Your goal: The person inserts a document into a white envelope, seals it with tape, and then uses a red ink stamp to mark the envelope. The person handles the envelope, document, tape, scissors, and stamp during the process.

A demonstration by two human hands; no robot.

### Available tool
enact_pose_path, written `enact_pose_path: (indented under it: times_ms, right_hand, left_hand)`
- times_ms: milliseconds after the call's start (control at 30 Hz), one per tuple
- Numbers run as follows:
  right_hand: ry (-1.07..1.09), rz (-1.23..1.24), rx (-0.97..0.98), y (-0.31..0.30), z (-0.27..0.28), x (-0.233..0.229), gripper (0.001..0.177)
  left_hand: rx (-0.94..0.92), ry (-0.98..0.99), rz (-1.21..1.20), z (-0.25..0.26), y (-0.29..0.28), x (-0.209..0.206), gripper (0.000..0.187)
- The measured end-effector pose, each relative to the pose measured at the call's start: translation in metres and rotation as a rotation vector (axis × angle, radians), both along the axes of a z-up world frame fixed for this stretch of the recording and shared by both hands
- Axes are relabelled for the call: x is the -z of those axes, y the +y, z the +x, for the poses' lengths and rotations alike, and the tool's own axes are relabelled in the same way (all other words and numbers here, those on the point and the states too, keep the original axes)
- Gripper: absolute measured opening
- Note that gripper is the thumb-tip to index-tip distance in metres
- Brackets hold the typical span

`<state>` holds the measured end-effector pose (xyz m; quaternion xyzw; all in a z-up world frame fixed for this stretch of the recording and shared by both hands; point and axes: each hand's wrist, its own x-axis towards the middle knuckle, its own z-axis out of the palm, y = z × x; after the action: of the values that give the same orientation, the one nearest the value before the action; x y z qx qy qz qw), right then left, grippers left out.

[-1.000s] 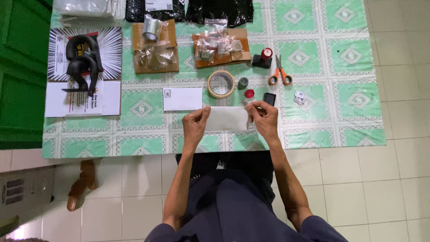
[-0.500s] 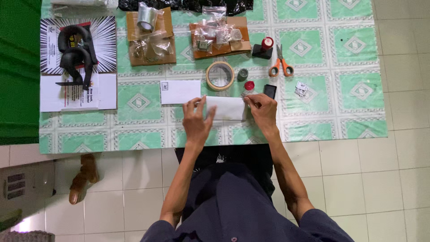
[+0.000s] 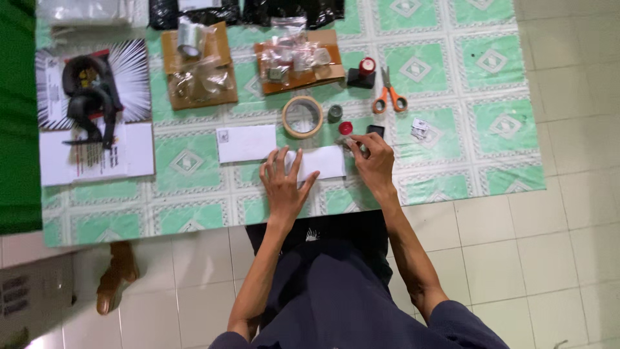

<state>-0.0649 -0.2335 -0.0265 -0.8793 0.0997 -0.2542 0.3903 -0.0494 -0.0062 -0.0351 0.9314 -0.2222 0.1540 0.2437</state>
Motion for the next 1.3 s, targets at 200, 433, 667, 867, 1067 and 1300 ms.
enact_pose_path:
  times_ms: [200,433,667,867,1067,1300]
  right_hand:
    - [0.019,0.026,0.208,-0.043,-0.007,-0.004,0.015]
    - [0.062,-0.027,0.44,-0.107,-0.023,0.003,0.022]
    - [0.197,0.023,0.384,-0.136,-0.029,0.005,0.032]
    - [0.267,0.038,0.28,-0.135,-0.031,-0.005,0.025]
    - [0.164,0.07,0.303,-0.126,-0.032,0.001,0.015]
    - [-0.026,-0.023,0.385,-0.114,-0.033,0.01,0.023]
  left_hand:
    - [0.053,-0.009,-0.021,-0.001,-0.021,-0.005,0.054]
    - [0.214,-0.005,-0.082,0.002,-0.06,-0.018,0.049]
    - [0.372,0.049,-0.114,-0.002,-0.112,-0.032,0.039]
    - [0.419,0.034,-0.108,0.0,-0.137,-0.037,0.037]
    - [0.41,0.051,-0.125,0.0,-0.136,-0.034,0.035]
    - [0.381,0.292,-0.292,0.001,-0.136,-0.029,0.028]
